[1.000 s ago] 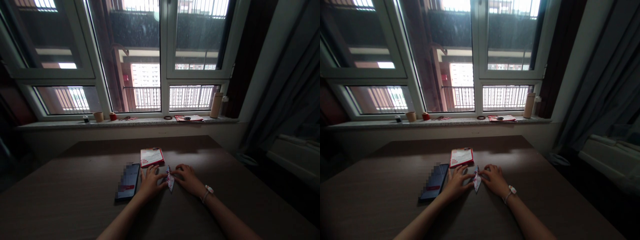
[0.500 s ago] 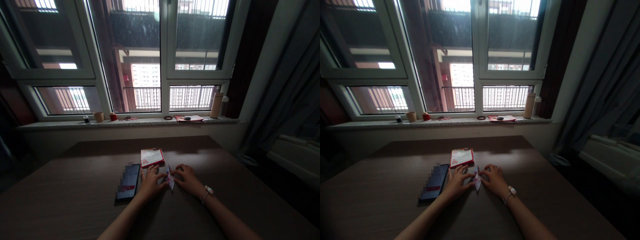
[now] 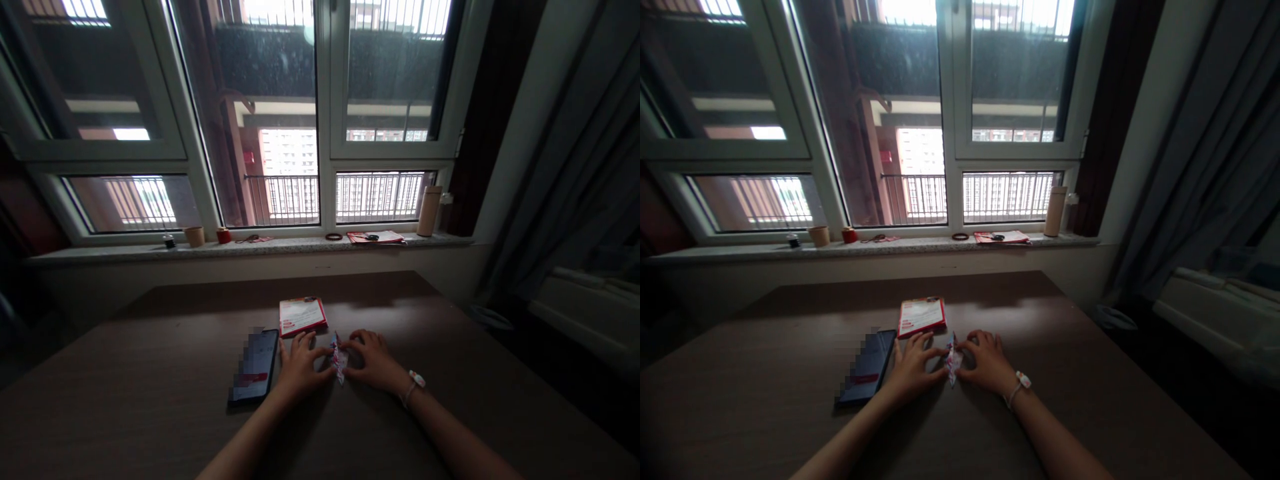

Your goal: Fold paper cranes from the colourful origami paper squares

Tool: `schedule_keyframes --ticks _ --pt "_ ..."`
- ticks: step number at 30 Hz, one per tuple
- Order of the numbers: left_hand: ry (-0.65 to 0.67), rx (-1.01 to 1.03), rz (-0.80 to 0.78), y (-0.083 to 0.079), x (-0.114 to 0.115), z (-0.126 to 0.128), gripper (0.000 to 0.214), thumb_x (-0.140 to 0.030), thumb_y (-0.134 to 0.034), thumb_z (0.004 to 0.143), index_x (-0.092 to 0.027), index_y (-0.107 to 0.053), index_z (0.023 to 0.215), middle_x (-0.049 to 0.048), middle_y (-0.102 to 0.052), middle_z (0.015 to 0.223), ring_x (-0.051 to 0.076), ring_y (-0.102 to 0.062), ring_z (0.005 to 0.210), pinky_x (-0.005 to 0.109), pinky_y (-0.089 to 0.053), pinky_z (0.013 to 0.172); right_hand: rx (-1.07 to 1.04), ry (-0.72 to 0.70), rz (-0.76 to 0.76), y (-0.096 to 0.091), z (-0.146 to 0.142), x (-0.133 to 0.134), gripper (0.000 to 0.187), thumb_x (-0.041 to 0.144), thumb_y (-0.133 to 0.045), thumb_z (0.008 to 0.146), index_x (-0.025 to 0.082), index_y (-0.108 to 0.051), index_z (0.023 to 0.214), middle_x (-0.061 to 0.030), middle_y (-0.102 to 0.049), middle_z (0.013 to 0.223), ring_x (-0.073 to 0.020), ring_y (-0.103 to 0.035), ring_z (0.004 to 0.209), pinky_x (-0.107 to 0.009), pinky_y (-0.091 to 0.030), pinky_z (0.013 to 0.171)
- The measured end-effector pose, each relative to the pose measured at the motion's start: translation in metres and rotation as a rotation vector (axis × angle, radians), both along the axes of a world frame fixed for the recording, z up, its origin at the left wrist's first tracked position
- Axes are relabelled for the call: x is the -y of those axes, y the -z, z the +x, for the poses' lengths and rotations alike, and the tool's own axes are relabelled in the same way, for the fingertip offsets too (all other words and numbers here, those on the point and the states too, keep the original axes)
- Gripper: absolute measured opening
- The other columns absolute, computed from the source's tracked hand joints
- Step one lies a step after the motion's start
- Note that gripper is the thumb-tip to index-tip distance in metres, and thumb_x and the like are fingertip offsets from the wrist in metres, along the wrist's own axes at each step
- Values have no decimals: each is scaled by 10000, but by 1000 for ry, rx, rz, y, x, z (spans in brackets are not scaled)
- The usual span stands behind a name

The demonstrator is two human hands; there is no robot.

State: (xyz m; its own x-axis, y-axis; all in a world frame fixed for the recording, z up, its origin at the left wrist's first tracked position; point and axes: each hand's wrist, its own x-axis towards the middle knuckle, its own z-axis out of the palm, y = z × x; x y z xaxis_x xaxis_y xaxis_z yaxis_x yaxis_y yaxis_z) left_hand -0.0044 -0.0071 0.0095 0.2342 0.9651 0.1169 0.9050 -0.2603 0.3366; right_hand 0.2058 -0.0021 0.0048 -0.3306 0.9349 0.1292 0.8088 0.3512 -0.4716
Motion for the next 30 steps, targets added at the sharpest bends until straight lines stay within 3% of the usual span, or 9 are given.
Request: schedule_keyframes --ticks 22,30 --pt "20 -49 -14 0 6 1 590 -654 -695 627 -421 -634 1166 78 -326 1536 346 -192 1439 676 115 1072 12 -21 -6 0 3 -1 537 521 -701 697 395 -592 1208 -39 -485 1303 -280 -391 1283 -509 -150 1137" --pt "94 -34 21 6 6 -1 602 -660 -667 673 -403 -604 1213 91 -349 1526 360 -209 1431 688 172 1047 4 -34 -4 2 4 -1 524 510 -703 710 408 -584 1210 -36 -482 1305 -279 -391 1287 -514 -153 1138"
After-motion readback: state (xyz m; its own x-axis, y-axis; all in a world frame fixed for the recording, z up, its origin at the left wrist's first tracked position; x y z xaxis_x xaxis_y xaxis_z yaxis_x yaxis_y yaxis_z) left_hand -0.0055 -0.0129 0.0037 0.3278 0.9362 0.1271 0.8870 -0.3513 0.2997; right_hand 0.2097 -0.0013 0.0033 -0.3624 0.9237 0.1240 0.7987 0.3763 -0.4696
